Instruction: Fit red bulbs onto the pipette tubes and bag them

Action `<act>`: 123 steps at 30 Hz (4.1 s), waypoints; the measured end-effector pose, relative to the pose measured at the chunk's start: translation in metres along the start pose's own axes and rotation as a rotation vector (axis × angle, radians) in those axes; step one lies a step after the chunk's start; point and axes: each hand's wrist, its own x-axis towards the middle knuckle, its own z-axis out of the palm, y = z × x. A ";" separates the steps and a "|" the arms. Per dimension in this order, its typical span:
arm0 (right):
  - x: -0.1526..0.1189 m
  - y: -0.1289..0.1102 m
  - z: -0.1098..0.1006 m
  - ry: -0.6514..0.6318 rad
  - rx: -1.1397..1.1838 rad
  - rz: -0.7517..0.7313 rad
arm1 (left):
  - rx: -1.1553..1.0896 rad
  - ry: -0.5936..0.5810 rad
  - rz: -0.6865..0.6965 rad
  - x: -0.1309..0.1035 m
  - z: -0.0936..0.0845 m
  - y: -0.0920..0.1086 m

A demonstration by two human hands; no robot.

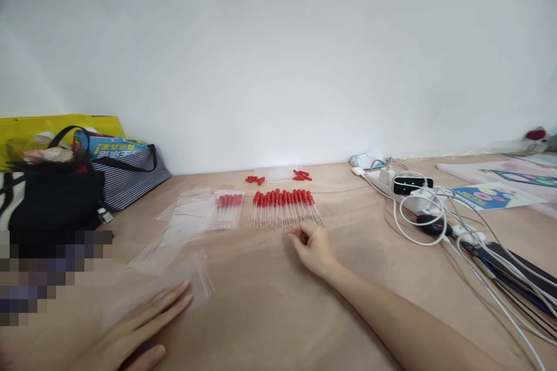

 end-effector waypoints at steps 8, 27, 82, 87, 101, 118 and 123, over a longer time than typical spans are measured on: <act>0.075 0.003 0.000 0.092 -0.436 0.168 | -0.202 -0.108 0.461 0.100 -0.014 0.064; 0.090 -0.004 0.013 0.118 -0.188 0.282 | -0.235 0.081 0.401 0.117 -0.002 0.062; 0.013 0.002 -0.008 -0.323 0.223 0.191 | -0.170 0.011 0.405 0.117 -0.011 0.047; 0.014 0.004 -0.009 -0.365 0.229 0.143 | -0.163 0.000 0.396 0.117 -0.010 0.047; 0.008 -0.003 0.001 -0.371 0.132 0.027 | -0.230 0.092 0.374 0.119 -0.008 0.051; 0.064 0.009 -0.012 0.057 -0.478 0.179 | -0.225 0.057 0.454 0.120 -0.011 0.047; 0.080 0.004 0.008 0.076 -0.650 0.238 | -0.246 0.028 0.434 0.120 -0.010 0.046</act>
